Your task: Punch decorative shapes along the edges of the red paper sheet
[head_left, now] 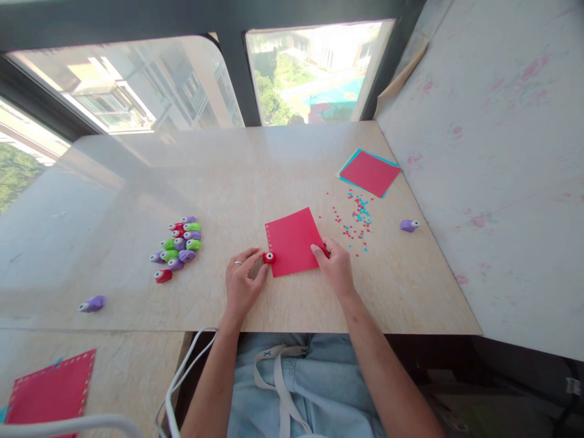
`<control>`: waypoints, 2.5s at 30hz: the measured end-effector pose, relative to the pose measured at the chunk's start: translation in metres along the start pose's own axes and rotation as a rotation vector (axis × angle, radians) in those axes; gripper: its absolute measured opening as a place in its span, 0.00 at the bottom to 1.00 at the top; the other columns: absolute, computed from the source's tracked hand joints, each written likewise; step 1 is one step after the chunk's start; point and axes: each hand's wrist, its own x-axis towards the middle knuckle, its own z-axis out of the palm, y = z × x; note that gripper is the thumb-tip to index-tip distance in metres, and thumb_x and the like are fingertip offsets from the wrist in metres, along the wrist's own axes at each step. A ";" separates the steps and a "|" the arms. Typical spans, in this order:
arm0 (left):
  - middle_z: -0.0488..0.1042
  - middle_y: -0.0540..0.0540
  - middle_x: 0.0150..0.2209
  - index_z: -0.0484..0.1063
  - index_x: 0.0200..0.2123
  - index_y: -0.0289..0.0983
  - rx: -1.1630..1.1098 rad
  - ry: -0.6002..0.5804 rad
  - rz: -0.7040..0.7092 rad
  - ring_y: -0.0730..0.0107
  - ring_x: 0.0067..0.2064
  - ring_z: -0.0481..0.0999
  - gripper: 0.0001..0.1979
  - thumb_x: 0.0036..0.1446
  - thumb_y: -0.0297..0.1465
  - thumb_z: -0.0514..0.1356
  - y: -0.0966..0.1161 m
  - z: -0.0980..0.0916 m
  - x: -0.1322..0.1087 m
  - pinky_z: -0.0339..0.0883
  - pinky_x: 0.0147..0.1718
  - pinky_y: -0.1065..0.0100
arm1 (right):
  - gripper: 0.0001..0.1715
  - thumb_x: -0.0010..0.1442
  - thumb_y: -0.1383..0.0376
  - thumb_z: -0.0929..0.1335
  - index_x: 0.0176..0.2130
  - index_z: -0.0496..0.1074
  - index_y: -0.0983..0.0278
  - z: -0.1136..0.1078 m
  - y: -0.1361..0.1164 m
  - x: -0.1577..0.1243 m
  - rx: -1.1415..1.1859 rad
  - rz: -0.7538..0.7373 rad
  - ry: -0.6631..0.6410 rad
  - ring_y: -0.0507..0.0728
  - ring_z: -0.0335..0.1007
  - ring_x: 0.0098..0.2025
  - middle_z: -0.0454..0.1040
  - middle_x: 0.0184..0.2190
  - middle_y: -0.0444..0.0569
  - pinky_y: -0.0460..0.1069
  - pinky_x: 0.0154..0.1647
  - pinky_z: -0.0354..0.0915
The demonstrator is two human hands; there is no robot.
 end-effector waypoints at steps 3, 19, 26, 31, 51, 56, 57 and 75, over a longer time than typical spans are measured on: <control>0.76 0.42 0.50 0.77 0.47 0.40 -0.001 -0.004 -0.006 0.57 0.52 0.71 0.13 0.60 0.34 0.60 0.001 -0.001 0.000 0.65 0.53 0.54 | 0.15 0.60 0.58 0.65 0.41 0.76 0.64 0.000 -0.002 0.001 0.002 0.011 -0.004 0.59 0.75 0.37 0.80 0.38 0.53 0.53 0.41 0.67; 0.76 0.43 0.50 0.76 0.48 0.41 0.014 -0.008 -0.021 0.57 0.52 0.71 0.13 0.61 0.35 0.60 0.004 -0.003 -0.001 0.66 0.51 0.54 | 0.15 0.62 0.57 0.65 0.43 0.74 0.63 0.006 -0.007 0.000 0.028 0.096 -0.031 0.58 0.74 0.38 0.79 0.38 0.52 0.52 0.40 0.67; 0.76 0.43 0.50 0.76 0.47 0.41 -0.010 -0.020 -0.059 0.57 0.52 0.71 0.12 0.63 0.35 0.59 0.006 -0.004 0.001 0.66 0.52 0.54 | 0.14 0.62 0.55 0.66 0.39 0.74 0.62 0.000 -0.006 -0.003 0.010 0.099 -0.085 0.55 0.72 0.33 0.78 0.32 0.47 0.48 0.34 0.66; 0.76 0.43 0.50 0.76 0.48 0.42 -0.006 -0.031 -0.062 0.56 0.52 0.71 0.12 0.62 0.37 0.60 0.005 -0.004 0.001 0.66 0.51 0.54 | 0.15 0.62 0.54 0.67 0.39 0.74 0.62 -0.001 -0.003 -0.005 0.027 0.150 -0.106 0.55 0.73 0.31 0.78 0.32 0.47 0.48 0.32 0.67; 0.76 0.44 0.51 0.76 0.49 0.45 0.002 -0.060 -0.062 0.56 0.52 0.72 0.13 0.64 0.35 0.57 0.002 -0.005 0.001 0.67 0.49 0.54 | 0.14 0.61 0.54 0.69 0.40 0.76 0.60 0.000 -0.001 -0.008 -0.021 0.193 -0.048 0.57 0.75 0.33 0.79 0.35 0.49 0.49 0.35 0.70; 0.76 0.44 0.51 0.75 0.50 0.43 0.000 -0.050 -0.040 0.57 0.51 0.71 0.12 0.64 0.33 0.58 0.001 -0.005 0.000 0.66 0.49 0.54 | 0.15 0.61 0.53 0.69 0.41 0.76 0.61 0.001 0.001 -0.008 -0.018 0.194 -0.045 0.57 0.75 0.34 0.79 0.36 0.49 0.49 0.36 0.70; 0.75 0.43 0.51 0.75 0.50 0.43 0.001 -0.049 -0.034 0.57 0.51 0.71 0.12 0.64 0.32 0.57 0.001 -0.004 0.000 0.66 0.49 0.54 | 0.15 0.61 0.53 0.69 0.42 0.76 0.61 0.001 0.001 -0.008 -0.016 0.193 -0.047 0.57 0.75 0.34 0.79 0.36 0.49 0.49 0.36 0.70; 0.75 0.42 0.51 0.74 0.50 0.41 0.005 -0.037 -0.002 0.58 0.51 0.71 0.12 0.64 0.31 0.58 0.001 -0.004 0.001 0.65 0.49 0.55 | 0.15 0.61 0.54 0.69 0.40 0.75 0.62 0.000 0.000 -0.007 -0.020 0.164 -0.060 0.55 0.74 0.33 0.79 0.35 0.48 0.47 0.34 0.69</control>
